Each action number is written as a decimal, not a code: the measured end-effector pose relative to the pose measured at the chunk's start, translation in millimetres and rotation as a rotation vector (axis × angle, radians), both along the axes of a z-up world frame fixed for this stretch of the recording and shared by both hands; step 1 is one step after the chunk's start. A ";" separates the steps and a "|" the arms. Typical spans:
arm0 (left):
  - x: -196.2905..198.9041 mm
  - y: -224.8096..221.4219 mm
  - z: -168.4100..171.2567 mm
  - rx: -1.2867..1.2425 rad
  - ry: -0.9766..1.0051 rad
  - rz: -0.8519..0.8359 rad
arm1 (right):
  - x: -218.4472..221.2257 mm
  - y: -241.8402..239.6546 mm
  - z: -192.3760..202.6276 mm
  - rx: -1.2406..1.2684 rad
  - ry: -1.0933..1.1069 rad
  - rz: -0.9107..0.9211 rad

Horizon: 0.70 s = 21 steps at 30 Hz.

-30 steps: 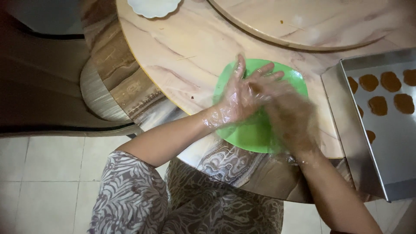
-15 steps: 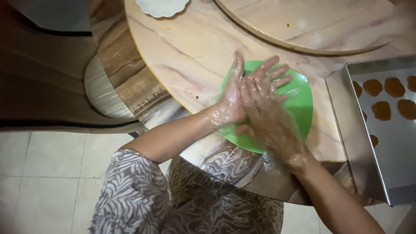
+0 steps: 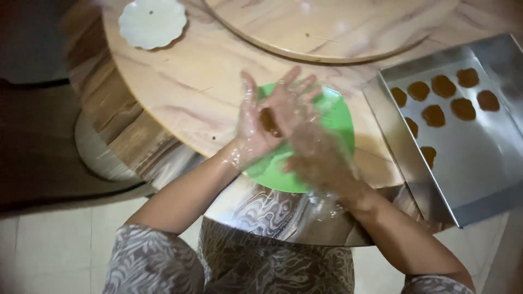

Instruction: Shaping small portions of dough into balls and arranging them in a baking tray

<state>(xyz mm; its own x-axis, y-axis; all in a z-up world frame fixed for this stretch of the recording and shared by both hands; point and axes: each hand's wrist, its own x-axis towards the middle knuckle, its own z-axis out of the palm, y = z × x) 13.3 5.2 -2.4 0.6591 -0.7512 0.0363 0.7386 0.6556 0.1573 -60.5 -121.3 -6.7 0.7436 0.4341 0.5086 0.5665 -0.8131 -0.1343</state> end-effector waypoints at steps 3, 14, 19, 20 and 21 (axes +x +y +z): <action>5.1 3.0 -1.2 0.020 -0.006 0.084 | -0.4 14.7 0.2 0.123 0.019 0.164; -3.3 2.8 8.3 0.001 0.043 0.027 | -3.6 1.5 0.1 0.250 0.163 0.085; 1.3 -6.5 -12.3 0.176 -0.032 0.071 | 3.7 -5.8 -5.5 0.537 0.194 -0.132; 4.8 -8.6 -24.4 0.245 -0.081 0.076 | 4.3 -3.7 -9.9 0.658 0.254 -0.096; -0.2 -7.7 -14.5 0.247 -0.079 0.058 | 6.7 -2.6 -12.8 0.663 0.253 -0.114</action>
<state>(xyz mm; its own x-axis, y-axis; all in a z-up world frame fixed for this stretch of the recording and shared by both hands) 13.1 -2.4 -16.9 0.7039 -0.7045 -0.0908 0.6799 0.6311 0.3735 -53.8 -123.9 -19.5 0.8959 0.0064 0.4442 0.3691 -0.5672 -0.7363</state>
